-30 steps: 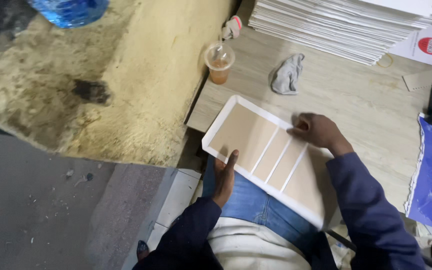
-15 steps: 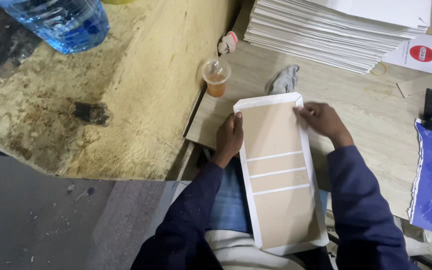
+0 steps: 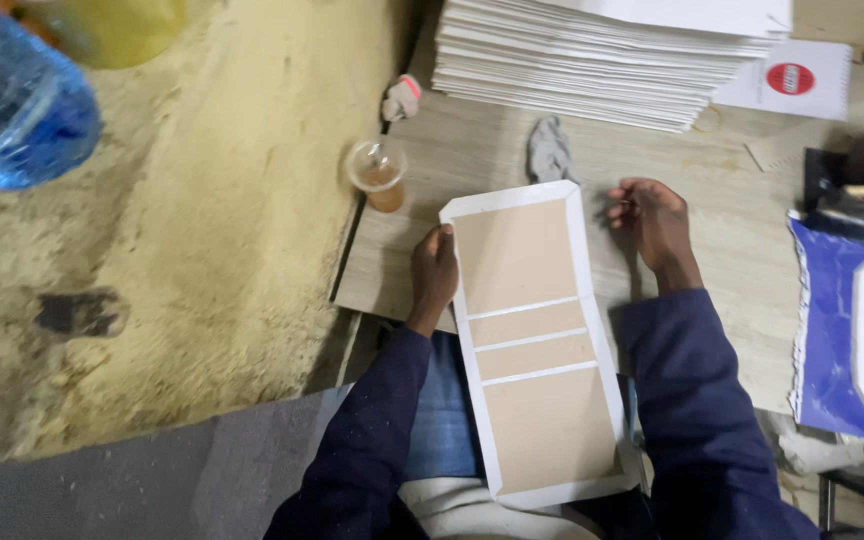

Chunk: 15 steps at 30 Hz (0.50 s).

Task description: The person wipes a white sheet of paper on a table with a cloth, then flips it over to wipe the other side. They then pick up a cardboard frame, wipe it with the cloth, and place it back on the table.

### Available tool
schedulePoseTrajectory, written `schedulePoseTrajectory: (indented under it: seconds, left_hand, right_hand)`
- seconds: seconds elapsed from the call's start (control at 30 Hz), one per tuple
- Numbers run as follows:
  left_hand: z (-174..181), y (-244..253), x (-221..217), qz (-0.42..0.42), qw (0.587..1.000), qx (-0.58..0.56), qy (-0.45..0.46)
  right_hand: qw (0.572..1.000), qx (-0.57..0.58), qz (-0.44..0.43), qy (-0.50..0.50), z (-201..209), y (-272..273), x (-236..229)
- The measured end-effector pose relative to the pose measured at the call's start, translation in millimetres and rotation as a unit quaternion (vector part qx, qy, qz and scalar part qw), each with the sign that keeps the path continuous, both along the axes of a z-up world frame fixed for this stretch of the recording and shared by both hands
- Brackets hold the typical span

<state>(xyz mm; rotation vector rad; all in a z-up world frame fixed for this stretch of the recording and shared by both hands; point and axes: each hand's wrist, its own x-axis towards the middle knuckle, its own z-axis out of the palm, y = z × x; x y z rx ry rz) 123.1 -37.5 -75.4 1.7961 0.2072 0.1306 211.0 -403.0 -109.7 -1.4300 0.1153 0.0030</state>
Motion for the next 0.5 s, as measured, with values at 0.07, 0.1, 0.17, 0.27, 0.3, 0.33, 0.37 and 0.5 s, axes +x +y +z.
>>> schedulePoseTrajectory:
  seconds: [0.07, 0.1, 0.17, 0.27, 0.3, 0.33, 0.37, 0.5]
  left_hand:
    - [17, -7, -6, -0.014, 0.999, -0.024, -0.017]
    - [23, -9, -12, -0.012, 0.999, -0.047, -0.023]
    - [34, -7, -21, 0.0, 0.997, -0.069, -0.03]
    - [35, -7, -18, 0.016, 0.994, -0.097, -0.039]
    - [24, -7, -10, 0.017, 0.995, -0.091, -0.048]
    - [14, -7, -2, 0.018, 0.995, -0.085, -0.056]
    - [-4, -9, 18, 0.022, 0.995, -0.085, -0.055]
    - [-34, -7, 72, -0.057, 0.993, -0.074, -0.069]
  right_hand:
    - [0.997, 0.066, 0.028, 0.033, 25, -2, 0]
    - [0.989, 0.095, 0.09, 0.061, 48, 10, -8]
    - [0.975, 0.126, 0.161, 0.086, 63, 27, -2]
    - [0.921, -0.383, -0.065, -0.036, 48, 33, 5]
    - [0.961, -0.274, -0.036, -0.011, 49, 41, -7]
    - [0.987, -0.16, -0.006, 0.015, 51, 48, -20]
    - [0.987, -0.16, -0.002, 0.016, 47, 46, -30]
    - [0.985, -0.142, 0.075, 0.068, 63, 65, -79]
